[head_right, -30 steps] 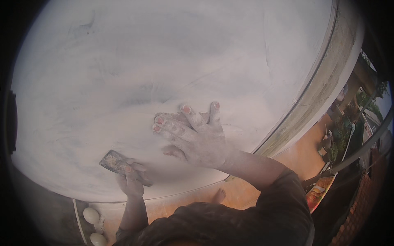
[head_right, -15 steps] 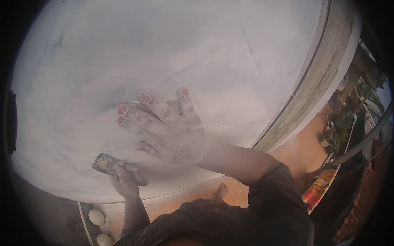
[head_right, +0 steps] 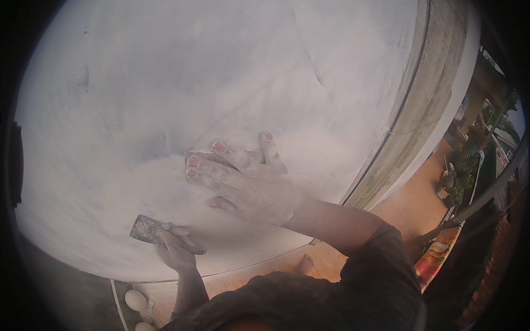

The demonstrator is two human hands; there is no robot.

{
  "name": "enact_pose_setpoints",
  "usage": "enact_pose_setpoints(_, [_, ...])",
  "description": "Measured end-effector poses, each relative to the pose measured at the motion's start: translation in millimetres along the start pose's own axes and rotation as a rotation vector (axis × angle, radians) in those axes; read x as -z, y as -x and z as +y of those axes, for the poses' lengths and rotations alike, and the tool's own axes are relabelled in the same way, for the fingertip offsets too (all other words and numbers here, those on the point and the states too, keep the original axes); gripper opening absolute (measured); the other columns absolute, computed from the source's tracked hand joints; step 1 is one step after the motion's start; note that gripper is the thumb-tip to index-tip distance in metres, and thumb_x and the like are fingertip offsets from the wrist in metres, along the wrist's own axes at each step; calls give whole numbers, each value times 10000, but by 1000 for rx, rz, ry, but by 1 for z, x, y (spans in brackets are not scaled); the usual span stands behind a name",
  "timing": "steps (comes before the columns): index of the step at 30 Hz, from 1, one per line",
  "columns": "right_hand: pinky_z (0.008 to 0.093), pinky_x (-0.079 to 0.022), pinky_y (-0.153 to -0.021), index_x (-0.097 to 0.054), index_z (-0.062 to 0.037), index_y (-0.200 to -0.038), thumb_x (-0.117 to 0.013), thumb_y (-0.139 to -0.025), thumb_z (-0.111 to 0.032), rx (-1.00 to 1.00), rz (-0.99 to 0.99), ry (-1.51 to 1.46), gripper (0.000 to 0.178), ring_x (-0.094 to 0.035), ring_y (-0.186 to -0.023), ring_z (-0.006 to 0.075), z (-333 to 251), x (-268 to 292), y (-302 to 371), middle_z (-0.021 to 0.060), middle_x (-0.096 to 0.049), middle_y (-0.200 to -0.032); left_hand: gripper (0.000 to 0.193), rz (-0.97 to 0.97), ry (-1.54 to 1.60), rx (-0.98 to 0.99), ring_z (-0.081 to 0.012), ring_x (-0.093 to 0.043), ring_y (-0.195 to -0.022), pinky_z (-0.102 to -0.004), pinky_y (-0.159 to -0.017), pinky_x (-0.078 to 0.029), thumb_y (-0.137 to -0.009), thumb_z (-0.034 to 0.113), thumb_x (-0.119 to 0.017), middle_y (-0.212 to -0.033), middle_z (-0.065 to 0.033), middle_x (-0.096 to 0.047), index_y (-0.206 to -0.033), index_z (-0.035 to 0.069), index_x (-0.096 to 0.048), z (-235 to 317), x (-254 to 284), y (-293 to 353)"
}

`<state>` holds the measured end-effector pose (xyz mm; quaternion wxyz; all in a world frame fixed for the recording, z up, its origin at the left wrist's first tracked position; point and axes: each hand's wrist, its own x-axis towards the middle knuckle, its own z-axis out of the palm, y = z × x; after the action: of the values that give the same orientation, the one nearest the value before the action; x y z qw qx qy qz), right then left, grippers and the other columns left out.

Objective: The person smooths a white wall surface using a sanding block in one hand and a putty knife in the other. They repeatedly rub the wall and scrape along the edges to even out the surface.

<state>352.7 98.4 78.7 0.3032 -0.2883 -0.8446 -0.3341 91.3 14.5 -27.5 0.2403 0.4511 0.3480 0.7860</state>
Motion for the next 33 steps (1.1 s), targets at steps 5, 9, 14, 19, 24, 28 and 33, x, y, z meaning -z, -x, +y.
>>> enact_pose_setpoints(5, [834, -159, -1027, -482, -321, -1480, -623, -885, -593, -105, -55, 42, 669, -61, -1559, 287, 10, 25, 18, -48, -287, -1642, 309, 35, 18, 11, -146, -516, -472, -268, -441, -473, -1076, 285, -473, -730, -122, -633, -1130, -17, -516, -1, -5, 1])
enact_pose_setpoints(9, [849, -190, -997, -467, -308, -1492, -635, -886, -561, -20, -84, -93, 678, -48, -1560, 280, -6, 26, -24, -60, -278, -1643, 343, 86, 81, 39, -170, -560, -501, -261, -447, -478, -1069, 311, -493, -746, -156, -659, -1136, -24, -528, 0, -7, 1])
enact_pose_setpoints(14, [850, -181, -998, -458, -299, -1499, -639, -887, -551, -15, -64, -87, 686, -49, -1561, 269, 6, 17, -8, -81, -265, -1648, 311, 75, -4, -4, -156, -532, -491, -267, -458, -485, -1084, 282, -454, -761, -135, -646, -1130, -20, -516, 2, -8, 0])
enact_pose_setpoints(19, [807, 106, -1082, -426, -254, -1523, -526, -913, -648, -81, 145, 75, 733, -31, -1560, 335, 21, 20, 13, -41, -309, -1636, 327, 33, 63, 15, -155, -549, -506, -266, -473, -486, -1078, 307, -471, -770, -135, -655, -1131, -12, -521, 0, -7, 1])
enact_pose_setpoints(24, [835, -114, -1044, -482, -317, -1478, -626, -858, -603, -47, 60, -195, 698, -129, -1546, 243, -6, 14, -39, -95, -329, -1620, 307, 55, -3, 21, -134, -528, -503, -263, -469, -483, -1095, 274, -418, -766, -122, -639, -1160, -17, -493, 1, -7, 1])
enact_pose_setpoints(28, [793, -100, -1097, -506, -308, -1462, -643, -854, -582, -145, 165, -22, 682, -157, -1540, 260, 8, 11, 5, -103, -352, -1607, 334, 36, -42, -19, -138, -523, -486, -259, -446, -474, -1089, 292, -436, -765, -131, -642, -1154, -30, -499, 2, -5, -1])
enact_pose_setpoints(33, [823, -190, -1028, -493, -353, -1466, -680, -833, -564, -248, 134, -26, 693, -160, -1539, 321, 28, 16, 42, -135, -346, -1607, 349, 13, 5, 15, -147, -526, -474, -267, -452, -481, -1083, 309, -454, -755, -156, -647, -1147, -30, -506, 0, -3, 0])
